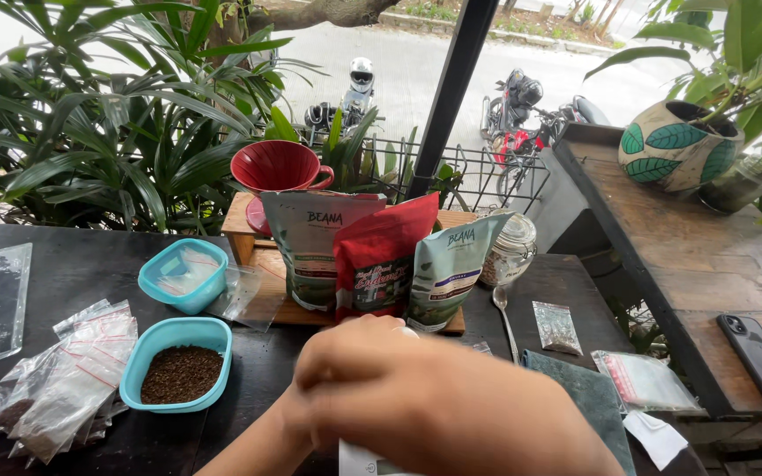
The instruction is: The person empties a small bag of coffee beans into a glass container on a scale, pours them into a manual grinder, and turns the handle to grind the beans.
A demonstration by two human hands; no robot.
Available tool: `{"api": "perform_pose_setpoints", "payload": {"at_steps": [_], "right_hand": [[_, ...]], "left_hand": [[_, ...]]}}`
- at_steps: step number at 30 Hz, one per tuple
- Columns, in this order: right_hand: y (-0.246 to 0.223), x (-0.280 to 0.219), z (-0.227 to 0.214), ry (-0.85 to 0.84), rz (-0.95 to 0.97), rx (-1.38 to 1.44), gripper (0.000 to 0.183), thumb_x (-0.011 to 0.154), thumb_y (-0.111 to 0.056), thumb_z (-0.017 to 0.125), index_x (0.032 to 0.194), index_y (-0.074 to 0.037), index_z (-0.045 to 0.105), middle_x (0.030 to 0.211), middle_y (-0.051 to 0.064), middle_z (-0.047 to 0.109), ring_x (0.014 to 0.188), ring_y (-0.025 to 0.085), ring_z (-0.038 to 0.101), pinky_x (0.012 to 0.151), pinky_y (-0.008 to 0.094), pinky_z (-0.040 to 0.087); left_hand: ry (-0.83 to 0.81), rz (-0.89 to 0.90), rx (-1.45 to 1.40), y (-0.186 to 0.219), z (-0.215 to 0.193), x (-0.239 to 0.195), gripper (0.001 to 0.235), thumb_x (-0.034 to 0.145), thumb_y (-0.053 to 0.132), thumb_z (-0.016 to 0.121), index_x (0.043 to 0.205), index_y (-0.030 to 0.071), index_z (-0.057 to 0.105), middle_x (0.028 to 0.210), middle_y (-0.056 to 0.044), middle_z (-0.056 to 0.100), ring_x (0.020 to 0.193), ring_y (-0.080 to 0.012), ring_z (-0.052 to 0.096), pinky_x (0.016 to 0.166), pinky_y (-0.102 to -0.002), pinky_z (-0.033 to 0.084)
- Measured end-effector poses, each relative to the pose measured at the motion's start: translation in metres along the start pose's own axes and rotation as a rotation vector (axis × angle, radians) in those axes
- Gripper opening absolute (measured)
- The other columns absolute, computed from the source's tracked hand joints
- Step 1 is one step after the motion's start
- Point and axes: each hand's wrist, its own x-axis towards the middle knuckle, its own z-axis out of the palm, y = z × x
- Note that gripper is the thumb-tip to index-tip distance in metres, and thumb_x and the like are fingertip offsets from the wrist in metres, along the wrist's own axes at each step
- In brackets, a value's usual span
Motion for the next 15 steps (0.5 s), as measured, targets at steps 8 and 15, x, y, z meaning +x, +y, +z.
{"api": "perform_pose_setpoints", "payload": {"at_steps": [8,15], "right_hand": [[0.049,-0.018,-0.049,0.375,0.317,-0.360,0.033,0.103,0.004,0.066,0.135,0.003,0.072,0.125,0.013,0.071,0.115,0.028,0.073,0.100,0.041,0.057],[0.022,-0.089,-0.036,-0.047,0.618,-0.385,0.028,0.100,-0.012,0.066,0.125,-0.021,0.074,0.115,0.002,0.070,0.095,0.024,0.079,0.090,0.041,0.058]], "left_hand": [[0.109,0.019,-0.096,0.000,-0.003,-0.001,0.053,0.098,0.042,0.076,0.133,0.004,0.064,0.110,-0.010,0.080,0.082,-0.0269,0.080,0.074,-0.037,0.064],[0.233,-0.173,-0.101,0.005,-0.006,0.006,0.049,0.101,0.032,0.074,0.141,0.008,0.060,0.090,0.001,0.066,0.065,-0.0126,0.052,0.067,-0.028,0.050]]}}
